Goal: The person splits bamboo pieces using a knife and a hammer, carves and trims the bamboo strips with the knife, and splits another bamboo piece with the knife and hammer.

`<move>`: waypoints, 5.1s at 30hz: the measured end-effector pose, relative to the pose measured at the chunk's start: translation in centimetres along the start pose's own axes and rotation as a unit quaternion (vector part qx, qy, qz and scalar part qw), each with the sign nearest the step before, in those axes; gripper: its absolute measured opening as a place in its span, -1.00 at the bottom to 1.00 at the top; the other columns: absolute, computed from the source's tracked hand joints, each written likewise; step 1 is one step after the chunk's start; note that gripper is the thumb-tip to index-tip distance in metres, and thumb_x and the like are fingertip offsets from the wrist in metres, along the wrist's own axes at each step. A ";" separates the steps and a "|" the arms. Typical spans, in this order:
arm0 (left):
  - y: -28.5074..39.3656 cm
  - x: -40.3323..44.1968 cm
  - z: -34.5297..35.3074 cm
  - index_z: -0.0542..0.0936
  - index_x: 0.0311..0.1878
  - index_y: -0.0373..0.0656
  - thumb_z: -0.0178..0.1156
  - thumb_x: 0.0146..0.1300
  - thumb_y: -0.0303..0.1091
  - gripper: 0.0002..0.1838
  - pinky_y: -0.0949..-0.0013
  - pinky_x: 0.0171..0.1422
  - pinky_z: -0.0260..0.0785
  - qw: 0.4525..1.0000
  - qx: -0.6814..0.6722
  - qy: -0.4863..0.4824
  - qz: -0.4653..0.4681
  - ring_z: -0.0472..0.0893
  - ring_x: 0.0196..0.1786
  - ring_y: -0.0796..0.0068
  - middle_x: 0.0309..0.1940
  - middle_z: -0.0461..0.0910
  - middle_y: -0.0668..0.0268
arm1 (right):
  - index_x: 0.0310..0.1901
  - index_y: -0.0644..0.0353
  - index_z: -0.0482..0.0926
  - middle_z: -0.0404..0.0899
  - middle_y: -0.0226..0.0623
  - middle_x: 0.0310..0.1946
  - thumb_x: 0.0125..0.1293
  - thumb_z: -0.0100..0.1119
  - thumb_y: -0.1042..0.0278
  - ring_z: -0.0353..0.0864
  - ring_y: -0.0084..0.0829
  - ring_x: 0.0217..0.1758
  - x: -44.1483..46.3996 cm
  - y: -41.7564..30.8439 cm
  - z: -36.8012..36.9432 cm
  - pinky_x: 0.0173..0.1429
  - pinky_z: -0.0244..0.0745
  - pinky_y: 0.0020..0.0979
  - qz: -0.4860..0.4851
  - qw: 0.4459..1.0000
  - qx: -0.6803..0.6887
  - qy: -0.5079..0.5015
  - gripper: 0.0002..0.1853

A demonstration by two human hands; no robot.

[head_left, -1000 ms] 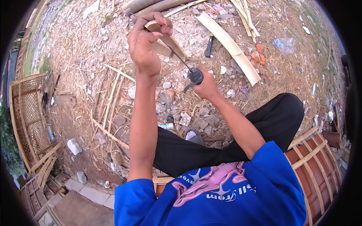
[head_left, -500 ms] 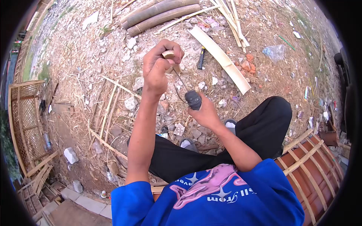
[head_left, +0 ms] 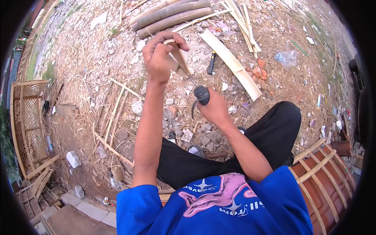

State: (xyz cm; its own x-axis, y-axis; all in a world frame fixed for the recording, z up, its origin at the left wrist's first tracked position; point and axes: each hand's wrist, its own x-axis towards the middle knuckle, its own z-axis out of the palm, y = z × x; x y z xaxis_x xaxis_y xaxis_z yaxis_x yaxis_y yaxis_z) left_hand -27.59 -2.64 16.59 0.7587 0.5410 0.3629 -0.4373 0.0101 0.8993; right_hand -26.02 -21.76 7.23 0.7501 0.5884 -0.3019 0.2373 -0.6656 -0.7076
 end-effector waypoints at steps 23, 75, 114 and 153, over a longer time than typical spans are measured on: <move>-1.8 2.6 0.8 0.40 -0.26 -0.37 -0.17 0.06 -0.45 -0.77 0.31 -0.21 0.24 0.988 0.023 0.120 0.092 0.32 -0.37 0.44 -0.37 0.37 0.19 | -0.12 0.21 0.60 0.67 -0.06 -0.34 -0.05 0.32 0.47 0.69 -0.08 -0.23 8.3 3.3 -2.3 -0.08 0.53 -0.25 -0.115 0.990 0.038 -0.074 -0.63; -1.8 0.0 3.2 0.60 -0.16 -0.33 0.14 0.14 -0.50 -0.80 0.48 -0.21 0.42 0.991 0.038 -0.125 0.039 0.56 -0.33 0.54 -0.40 0.61 0.26 | -0.12 0.24 0.48 0.65 0.06 -0.38 0.03 0.32 0.47 0.67 0.10 -0.23 0.2 2.6 4.9 -0.14 0.51 -0.07 0.034 0.981 0.144 0.127 -0.65; -2.3 -5.2 5.8 0.63 -0.10 -0.18 0.36 0.02 -0.52 -0.68 0.28 -0.02 0.59 0.960 0.170 -0.184 0.123 0.71 -0.12 0.24 -0.17 0.70 0.23 | -0.19 0.25 0.61 0.66 -0.28 -0.37 -0.01 0.40 0.40 0.62 -0.37 -0.30 -0.1 8.8 -2.1 -0.11 0.50 -0.35 -0.033 0.986 0.136 -0.094 -0.69; 9.2 -7.1 -8.2 0.41 0.08 -0.19 -0.18 0.52 -0.01 -0.57 0.08 0.13 0.40 0.911 0.040 0.382 0.150 0.49 0.00 0.26 0.01 0.45 0.15 | -0.22 0.25 0.61 0.63 -0.28 -0.38 -0.02 0.36 0.37 0.59 -0.46 -0.35 9.5 5.8 8.1 -0.18 0.47 -0.40 -0.074 0.984 0.162 -0.011 -0.71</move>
State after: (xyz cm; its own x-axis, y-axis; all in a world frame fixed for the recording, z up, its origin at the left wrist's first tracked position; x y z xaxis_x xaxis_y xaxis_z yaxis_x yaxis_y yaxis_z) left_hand -40.93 0.50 20.29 0.0402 0.9366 0.3480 -0.5096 -0.2804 0.8135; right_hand -22.54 -16.36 -4.93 0.7073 0.6802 -0.1925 0.1308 -0.3935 -0.9100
